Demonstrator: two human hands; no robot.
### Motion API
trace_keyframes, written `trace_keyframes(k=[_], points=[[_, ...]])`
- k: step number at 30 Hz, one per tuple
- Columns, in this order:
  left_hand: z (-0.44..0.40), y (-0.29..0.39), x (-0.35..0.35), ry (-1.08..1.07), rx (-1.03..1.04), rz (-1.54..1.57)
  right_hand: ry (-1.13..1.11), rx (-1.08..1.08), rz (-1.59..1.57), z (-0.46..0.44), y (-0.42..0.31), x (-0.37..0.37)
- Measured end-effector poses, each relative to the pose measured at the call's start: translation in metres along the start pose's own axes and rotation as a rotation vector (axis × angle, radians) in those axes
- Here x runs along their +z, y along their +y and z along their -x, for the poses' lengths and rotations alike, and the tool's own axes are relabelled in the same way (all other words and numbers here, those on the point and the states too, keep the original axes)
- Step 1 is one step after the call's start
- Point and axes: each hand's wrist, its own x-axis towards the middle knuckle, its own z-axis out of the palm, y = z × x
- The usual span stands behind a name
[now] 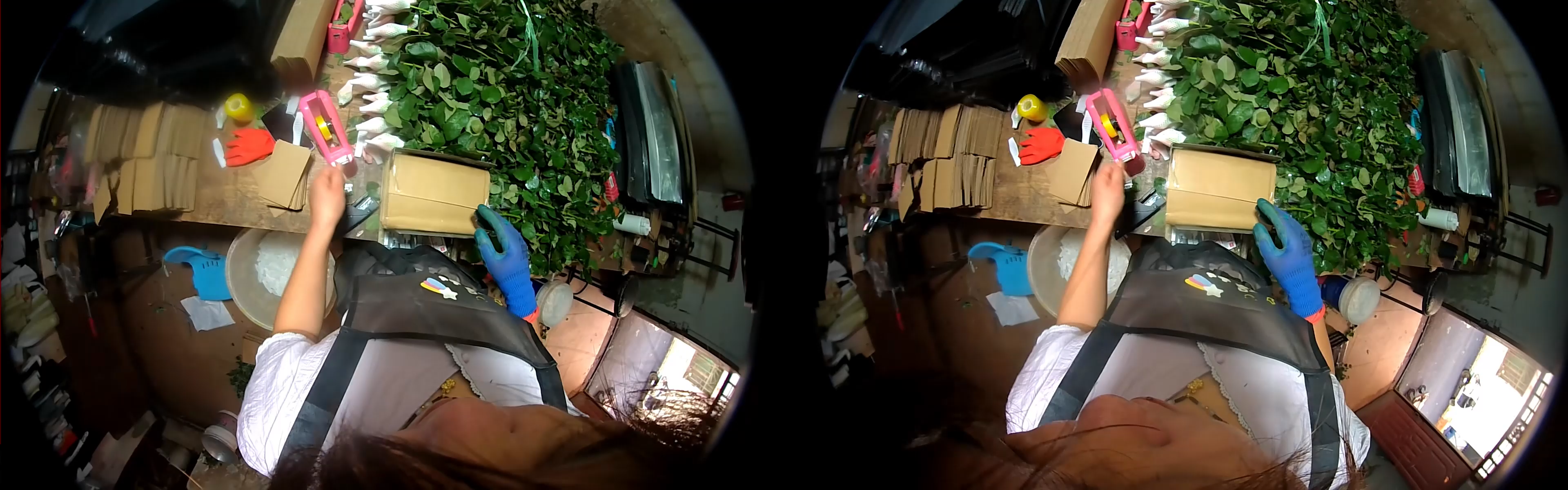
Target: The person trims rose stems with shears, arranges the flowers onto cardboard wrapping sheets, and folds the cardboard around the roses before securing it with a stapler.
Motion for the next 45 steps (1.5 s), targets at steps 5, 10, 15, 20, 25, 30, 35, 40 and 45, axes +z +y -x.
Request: trace_keyframes(k=[5,10,15,20,25,30,35,40,45], points=[[0.002,-0.017,0.020,0.071,0.124,-0.596,-0.017,-0.027,-0.019,-0.003,0.001,0.003],[-0.012,0.028,-0.020,-0.321,0.155,-0.716,-0.004,-0.053,-0.008,-0.005,0.007,-0.010],[-0.004,0.070,-0.017,-0.400,0.086,0.158,-0.005,-0.065,-0.049,-0.003,0.009,-0.010],[0.021,0.054,0.011,-0.179,-0.042,0.296,-0.051,-0.075,-0.045,-0.005,-0.006,-0.010],[0.071,0.062,0.011,-0.111,-0.342,0.686,-0.272,0.098,-0.563,-0.018,-0.030,0.014],[0.078,0.078,0.001,-0.081,-0.394,0.818,-0.567,0.280,-0.933,-0.072,-0.058,0.078],[0.075,0.061,-0.002,-0.095,-0.251,0.686,-0.795,0.317,-0.740,-0.121,-0.054,0.142],[0.080,0.076,-0.024,-0.210,-0.432,0.740,-0.691,0.070,-0.545,-0.126,-0.052,0.161],[0.059,0.010,-0.042,-0.142,-0.442,0.726,-0.661,0.131,-0.402,-0.086,-0.081,0.116]])
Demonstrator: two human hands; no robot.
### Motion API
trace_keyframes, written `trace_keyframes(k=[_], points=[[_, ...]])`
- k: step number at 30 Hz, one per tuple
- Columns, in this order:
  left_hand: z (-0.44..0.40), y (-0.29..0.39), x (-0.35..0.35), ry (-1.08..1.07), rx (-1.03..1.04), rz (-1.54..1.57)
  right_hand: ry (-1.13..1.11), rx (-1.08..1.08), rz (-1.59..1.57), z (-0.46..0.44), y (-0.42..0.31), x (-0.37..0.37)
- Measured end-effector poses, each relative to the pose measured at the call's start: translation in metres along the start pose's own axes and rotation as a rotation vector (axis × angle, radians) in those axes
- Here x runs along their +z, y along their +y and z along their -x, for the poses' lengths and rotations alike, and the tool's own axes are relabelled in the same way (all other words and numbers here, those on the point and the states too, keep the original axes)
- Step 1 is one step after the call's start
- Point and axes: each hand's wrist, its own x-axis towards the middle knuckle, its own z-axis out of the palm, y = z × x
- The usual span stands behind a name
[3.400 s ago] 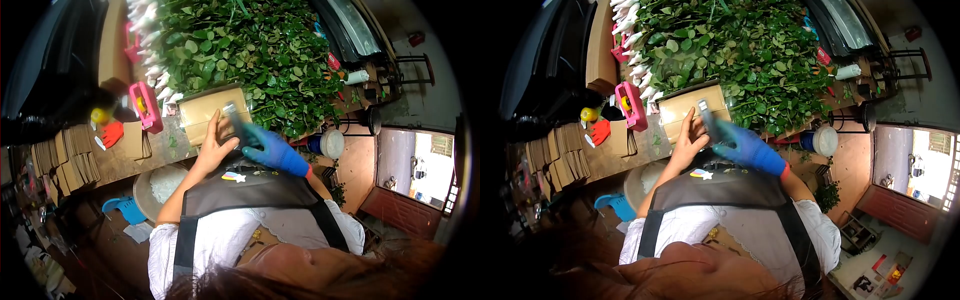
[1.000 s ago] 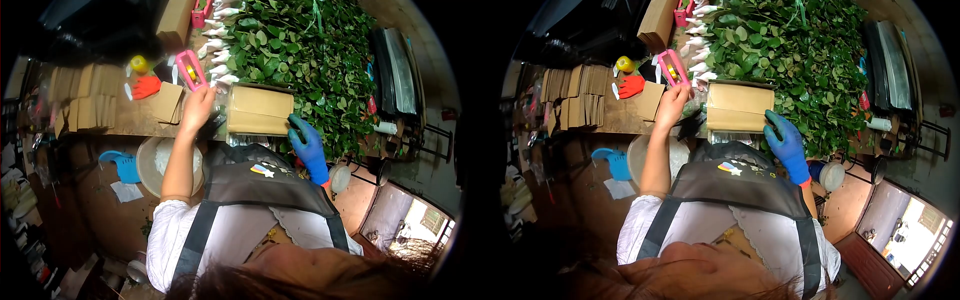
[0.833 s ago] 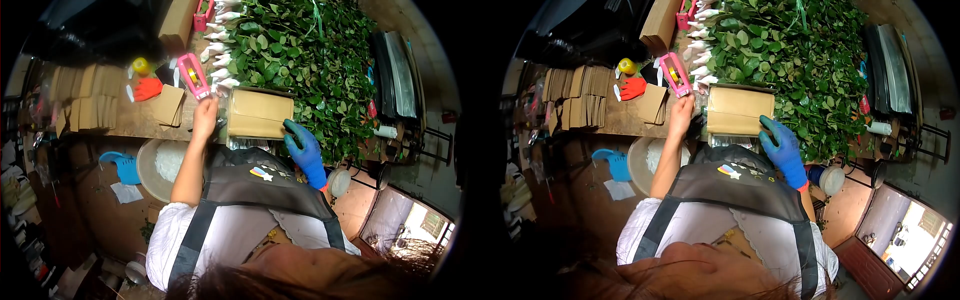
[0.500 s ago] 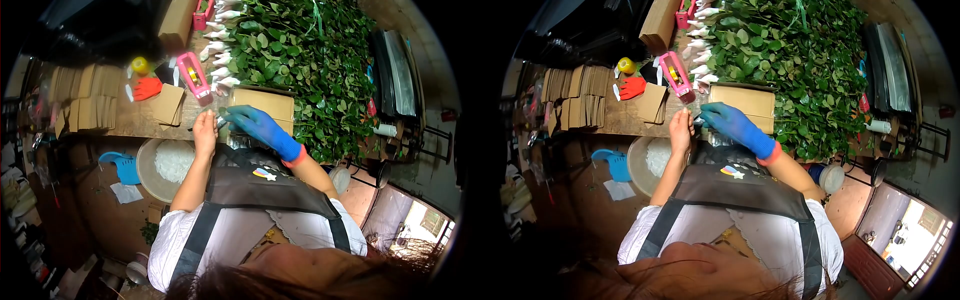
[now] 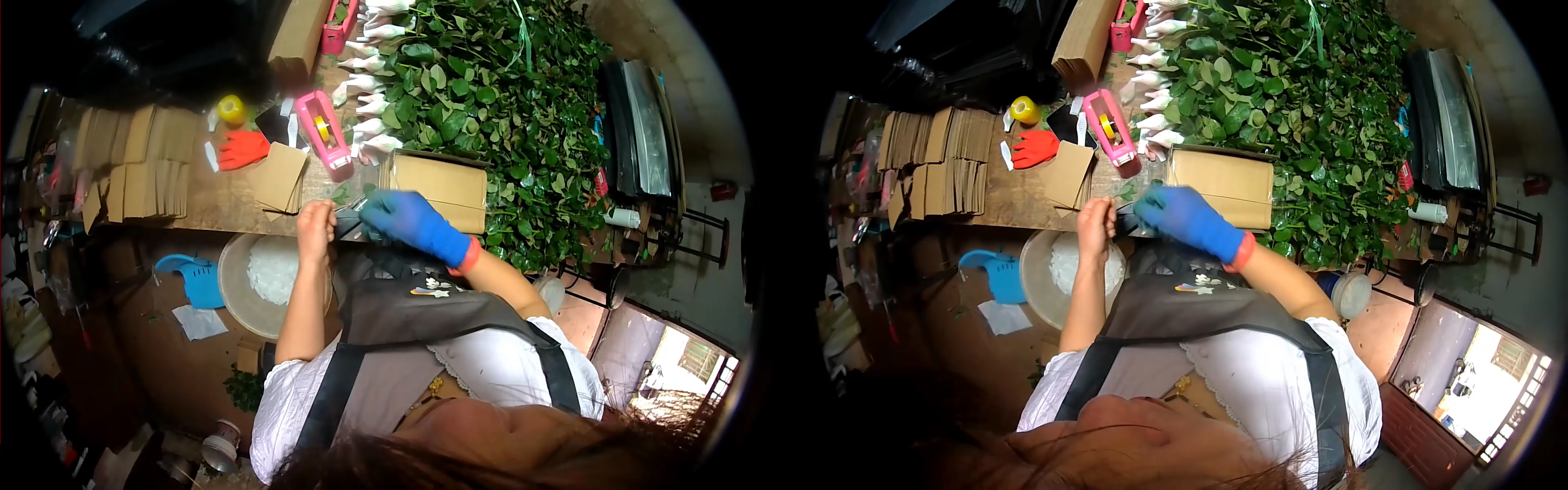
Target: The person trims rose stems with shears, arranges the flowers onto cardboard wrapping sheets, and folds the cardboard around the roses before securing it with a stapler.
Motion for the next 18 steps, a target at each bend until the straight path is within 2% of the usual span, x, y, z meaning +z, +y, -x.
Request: trace_keyframes(k=[2,3,6,7,8,11,12,14,16,17,18], points=[[-0.018,0.007,-0.008,-0.023,-0.102,-0.021,-0.203,0.121,0.123,0.032,-0.027,-0.008],[-0.025,0.012,-0.002,-0.072,-0.105,-0.053,-0.257,0.198,0.035,0.041,-0.023,-0.005],[-0.051,0.011,0.012,-0.117,-0.126,-0.087,-0.162,0.025,0.174,0.052,-0.005,-0.001],[-0.053,0.009,0.015,-0.096,-0.079,-0.101,-0.125,0.040,0.212,0.055,-0.006,-0.004],[-0.055,0.006,0.018,-0.076,-0.032,-0.116,-0.060,0.039,0.111,0.058,-0.008,-0.009],[-0.023,0.022,0.040,-0.267,0.091,-0.107,0.136,0.030,-0.163,0.067,-0.002,-0.021],[-0.005,0.035,0.049,-0.405,0.083,-0.096,0.211,0.041,-0.183,0.068,0.004,-0.022],[0.026,0.047,0.078,-0.488,0.208,-0.151,0.295,-0.089,0.094,0.074,0.004,-0.032],[0.041,0.050,0.096,-0.590,0.334,-0.247,0.366,-0.188,0.168,0.079,0.007,-0.030],[0.050,0.049,0.104,-0.572,0.222,-0.182,0.402,-0.237,0.207,0.083,0.009,-0.030],[0.053,0.047,0.110,-0.548,0.200,-0.162,0.407,-0.216,0.206,0.087,0.009,-0.030]])
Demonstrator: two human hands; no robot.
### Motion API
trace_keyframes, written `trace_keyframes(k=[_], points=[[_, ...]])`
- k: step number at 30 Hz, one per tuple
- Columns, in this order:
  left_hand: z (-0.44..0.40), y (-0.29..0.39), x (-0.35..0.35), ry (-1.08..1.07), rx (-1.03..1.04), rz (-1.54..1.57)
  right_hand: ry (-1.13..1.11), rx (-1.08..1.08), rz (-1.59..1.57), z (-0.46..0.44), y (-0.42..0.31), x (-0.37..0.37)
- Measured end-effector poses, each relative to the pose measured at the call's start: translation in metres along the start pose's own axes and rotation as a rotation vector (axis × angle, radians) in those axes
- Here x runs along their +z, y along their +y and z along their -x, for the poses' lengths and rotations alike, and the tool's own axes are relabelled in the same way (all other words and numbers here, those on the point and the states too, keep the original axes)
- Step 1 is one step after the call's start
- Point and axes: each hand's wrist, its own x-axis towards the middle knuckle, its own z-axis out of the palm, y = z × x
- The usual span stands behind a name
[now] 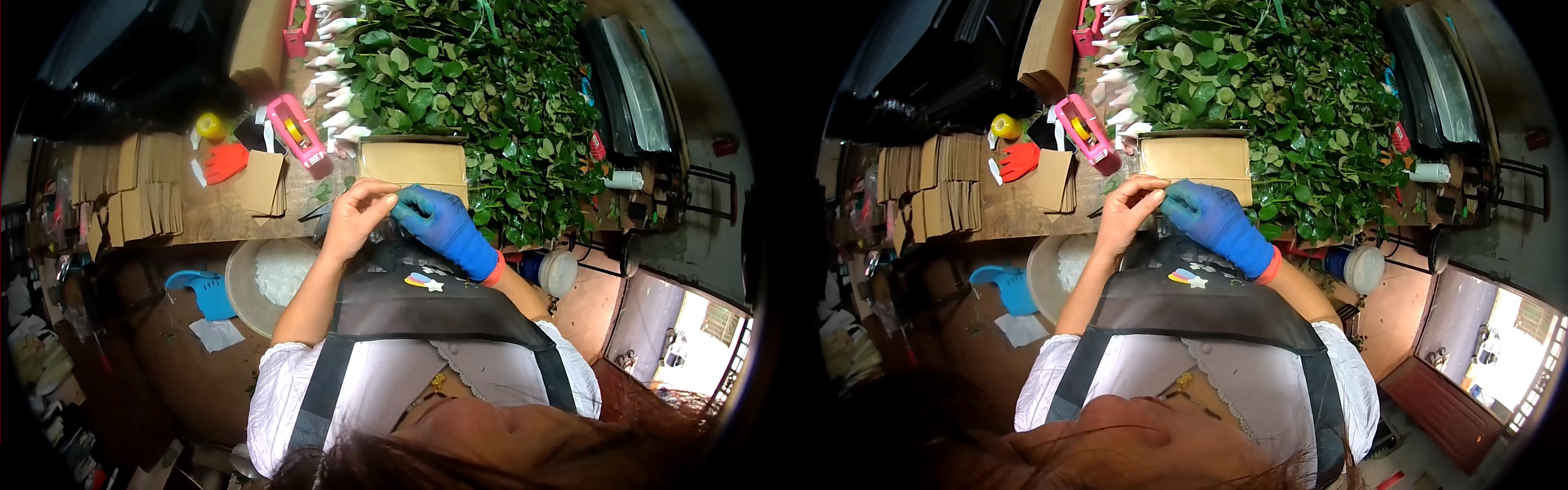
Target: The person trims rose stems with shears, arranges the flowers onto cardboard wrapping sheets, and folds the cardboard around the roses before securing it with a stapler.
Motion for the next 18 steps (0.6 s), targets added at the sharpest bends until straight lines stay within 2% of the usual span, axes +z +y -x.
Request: trace_keyframes(k=[2,5,8,9,11,14,18], points=[[0.000,-0.002,0.010,0.052,-0.035,0.045,0.005,0.041,0.006,0.006,0.000,-0.002],[0.000,-0.018,0.014,0.124,0.100,0.024,-0.001,0.098,-0.015,0.012,0.004,-0.002],[-0.001,-0.003,0.017,0.258,0.120,0.094,-0.285,0.367,-0.110,0.022,0.018,-0.010],[-0.004,0.005,0.017,0.287,0.224,0.033,-0.312,0.299,-0.052,0.028,0.025,-0.011],[-0.012,0.011,0.014,0.273,0.206,0.025,-0.374,0.156,0.074,0.040,0.043,-0.012],[-0.025,-0.001,0.013,0.140,0.135,-0.021,-0.397,0.270,-0.088,0.056,0.056,-0.012],[-0.034,-0.033,0.013,0.092,-0.033,-0.149,-0.366,0.190,-0.143,0.061,0.059,-0.014]])
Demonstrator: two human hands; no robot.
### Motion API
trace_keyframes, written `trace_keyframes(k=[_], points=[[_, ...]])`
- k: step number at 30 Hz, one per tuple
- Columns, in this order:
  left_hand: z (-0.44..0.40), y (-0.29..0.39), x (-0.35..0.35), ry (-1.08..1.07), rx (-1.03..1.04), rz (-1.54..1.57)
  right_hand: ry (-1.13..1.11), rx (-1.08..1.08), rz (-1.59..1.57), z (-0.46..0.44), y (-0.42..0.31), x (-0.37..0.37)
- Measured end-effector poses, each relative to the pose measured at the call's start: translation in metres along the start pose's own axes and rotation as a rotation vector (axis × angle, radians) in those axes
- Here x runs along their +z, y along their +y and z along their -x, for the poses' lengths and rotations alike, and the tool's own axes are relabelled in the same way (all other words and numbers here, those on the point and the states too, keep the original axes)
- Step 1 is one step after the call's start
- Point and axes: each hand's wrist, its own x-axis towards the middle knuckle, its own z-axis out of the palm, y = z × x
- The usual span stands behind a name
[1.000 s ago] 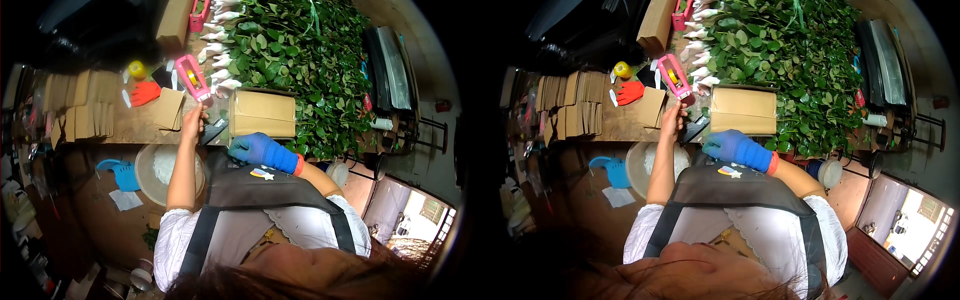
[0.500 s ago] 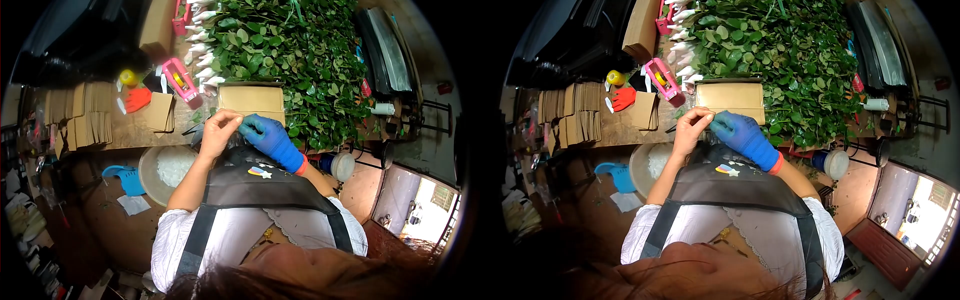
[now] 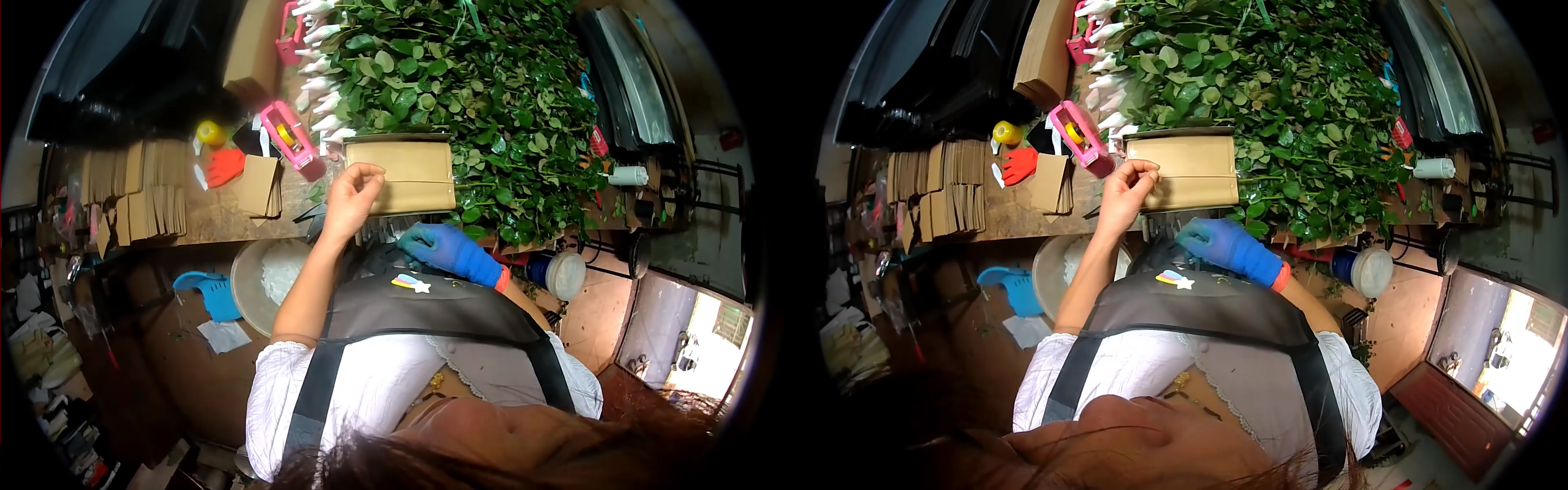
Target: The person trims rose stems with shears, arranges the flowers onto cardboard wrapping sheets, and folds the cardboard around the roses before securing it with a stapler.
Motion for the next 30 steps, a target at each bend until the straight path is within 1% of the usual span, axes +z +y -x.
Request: trace_keyframes(k=[3,6,10,13,16,17,20,23,26,27,30], points=[[-0.007,-0.014,0.006,0.105,0.031,-0.413,0.011,-0.055,0.107,0.000,0.001,0.001],[-0.013,-0.014,0.012,0.247,0.411,-0.923,0.003,-0.050,0.112,-0.003,0.007,0.002],[-0.017,-0.017,0.014,0.291,0.562,-1.002,0.022,-0.046,0.128,-0.001,0.007,0.001],[-0.014,-0.015,0.011,0.294,0.547,-1.043,0.031,-0.029,0.117,-0.002,0.011,0.001],[-0.019,-0.012,0.009,0.363,0.628,-1.078,0.021,-0.007,0.115,-0.005,0.013,0.001],[-0.021,-0.016,0.005,0.327,0.545,-1.061,0.017,0.000,0.133,-0.006,0.012,0.001],[-0.019,-0.015,0.009,0.371,0.568,-1.099,0.006,0.010,0.161,-0.007,0.008,0.000],[-0.024,-0.003,0.021,0.502,0.444,-1.076,0.009,0.006,0.171,-0.008,0.003,0.000],[-0.039,-0.003,0.014,0.513,0.491,-1.133,0.013,-0.018,0.162,-0.008,0.004,0.003],[-0.043,-0.003,0.007,0.496,0.566,-1.134,0.013,-0.031,0.156,-0.009,0.006,0.003],[-0.032,-0.005,-0.011,0.217,0.693,-1.210,0.034,-0.036,0.192,-0.010,0.008,0.006]])
